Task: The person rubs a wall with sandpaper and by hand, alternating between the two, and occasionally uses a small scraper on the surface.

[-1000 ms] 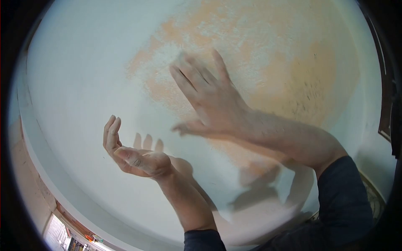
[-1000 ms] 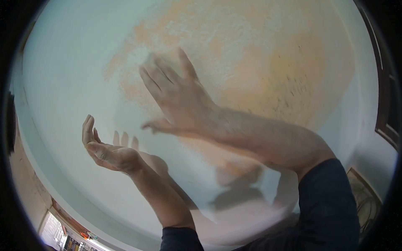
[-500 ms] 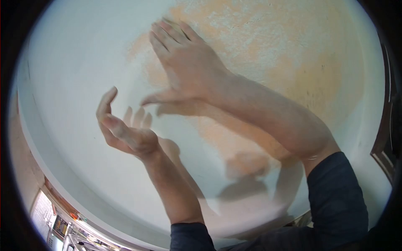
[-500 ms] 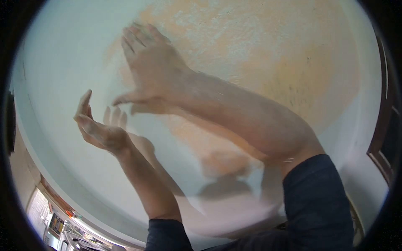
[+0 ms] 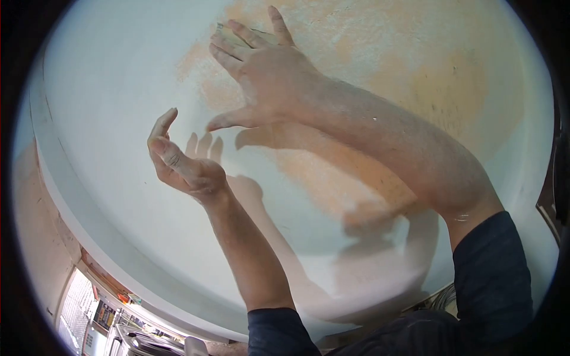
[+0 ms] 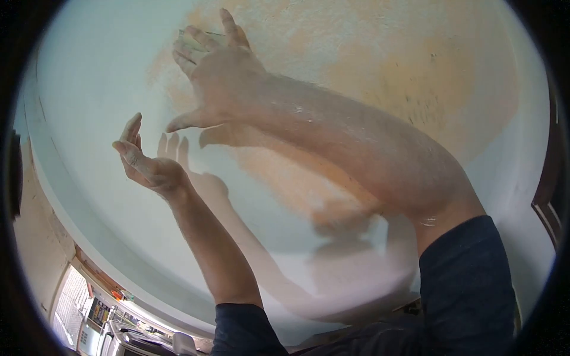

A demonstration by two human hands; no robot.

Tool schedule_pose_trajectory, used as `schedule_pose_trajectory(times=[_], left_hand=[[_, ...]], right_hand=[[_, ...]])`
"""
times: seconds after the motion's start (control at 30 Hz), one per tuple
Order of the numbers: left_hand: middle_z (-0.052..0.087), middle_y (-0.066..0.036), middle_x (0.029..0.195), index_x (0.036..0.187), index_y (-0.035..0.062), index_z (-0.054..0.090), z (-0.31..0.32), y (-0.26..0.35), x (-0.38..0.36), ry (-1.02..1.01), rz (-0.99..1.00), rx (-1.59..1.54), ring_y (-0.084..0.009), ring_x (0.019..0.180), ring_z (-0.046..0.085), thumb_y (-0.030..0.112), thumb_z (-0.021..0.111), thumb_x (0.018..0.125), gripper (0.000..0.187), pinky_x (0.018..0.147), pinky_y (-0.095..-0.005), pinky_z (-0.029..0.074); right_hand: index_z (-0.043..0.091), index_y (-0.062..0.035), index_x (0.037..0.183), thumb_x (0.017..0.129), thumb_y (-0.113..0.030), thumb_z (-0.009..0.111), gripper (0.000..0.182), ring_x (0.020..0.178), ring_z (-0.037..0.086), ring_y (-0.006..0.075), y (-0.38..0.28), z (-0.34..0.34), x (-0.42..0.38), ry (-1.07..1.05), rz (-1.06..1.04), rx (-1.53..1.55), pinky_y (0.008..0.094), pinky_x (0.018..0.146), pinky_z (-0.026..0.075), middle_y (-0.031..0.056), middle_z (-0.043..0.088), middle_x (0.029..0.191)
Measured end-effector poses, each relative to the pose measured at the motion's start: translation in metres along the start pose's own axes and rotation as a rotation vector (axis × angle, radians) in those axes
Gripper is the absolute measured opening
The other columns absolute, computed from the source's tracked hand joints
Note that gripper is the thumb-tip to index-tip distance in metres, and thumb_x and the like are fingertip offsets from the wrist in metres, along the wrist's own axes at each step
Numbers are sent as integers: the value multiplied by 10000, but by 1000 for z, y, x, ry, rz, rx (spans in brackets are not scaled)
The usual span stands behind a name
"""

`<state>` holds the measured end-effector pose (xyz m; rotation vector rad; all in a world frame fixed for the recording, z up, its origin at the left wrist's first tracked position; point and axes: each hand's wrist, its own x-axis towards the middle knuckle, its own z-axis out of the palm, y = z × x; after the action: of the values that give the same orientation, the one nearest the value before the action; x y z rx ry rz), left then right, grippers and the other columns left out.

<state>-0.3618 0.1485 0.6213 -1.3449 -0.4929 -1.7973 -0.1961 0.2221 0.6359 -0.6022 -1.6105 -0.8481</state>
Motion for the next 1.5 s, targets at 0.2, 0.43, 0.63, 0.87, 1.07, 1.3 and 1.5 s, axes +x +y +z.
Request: schedule_pose_trajectory(times=[0.2,0.43,0.63,0.87,1.07,1.3,1.5], left_hand=[[737,-154,1102,1058,-19,733,-22,2,13,-87,287,-23,-287,1077,677,447,355,1159,608,998,-413,512],[749,-145,1071,1070,-42,728,-10,-11,21,-45,198,-171,-279,1039,692,436,346,1163,619,994,-409,514],[753,-132,1015,1018,1,760,-10,-23,13,-162,273,-180,-240,980,691,445,414,1143,577,857,-346,522],[769,-128,1058,1092,-6,756,-42,-50,16,-161,268,-126,-275,1050,716,439,393,1154,577,947,-389,529],[754,-163,1140,1115,-24,743,-41,-55,17,-236,225,-104,-323,1143,705,388,357,1159,566,1021,-432,522],[709,-174,1271,1282,-13,701,-73,-83,-2,-384,84,-78,-366,1320,614,462,328,1141,620,1129,-525,491],[489,-175,1636,1580,118,527,-50,-58,0,-446,276,224,-440,1614,242,736,281,1057,847,1276,-701,-16]], right_hand=[[359,65,1614,840,-925,535,1269,1633,225,349,28,-4,-46,20,-243,-95,664,1309,86,210,380,1695],[350,162,1564,840,-900,568,1304,1614,244,408,16,28,19,124,-315,136,539,1332,158,315,323,1685],[386,150,1553,862,-815,626,1211,1599,273,429,-58,6,-124,-49,-39,237,550,1318,184,332,357,1658],[403,152,1543,858,-842,597,1222,1584,299,452,-30,29,-26,131,-141,103,564,1305,203,321,379,1655],[311,146,1596,817,-871,610,1315,1617,228,445,-61,22,-100,-12,20,182,575,1316,145,318,294,1701],[289,143,1607,809,-855,645,1326,1612,229,461,-64,18,-114,-56,39,230,589,1310,150,348,270,1697],[377,148,1561,811,-862,637,1284,1578,293,468,-36,52,-2,298,14,130,574,1300,195,337,352,1661]])
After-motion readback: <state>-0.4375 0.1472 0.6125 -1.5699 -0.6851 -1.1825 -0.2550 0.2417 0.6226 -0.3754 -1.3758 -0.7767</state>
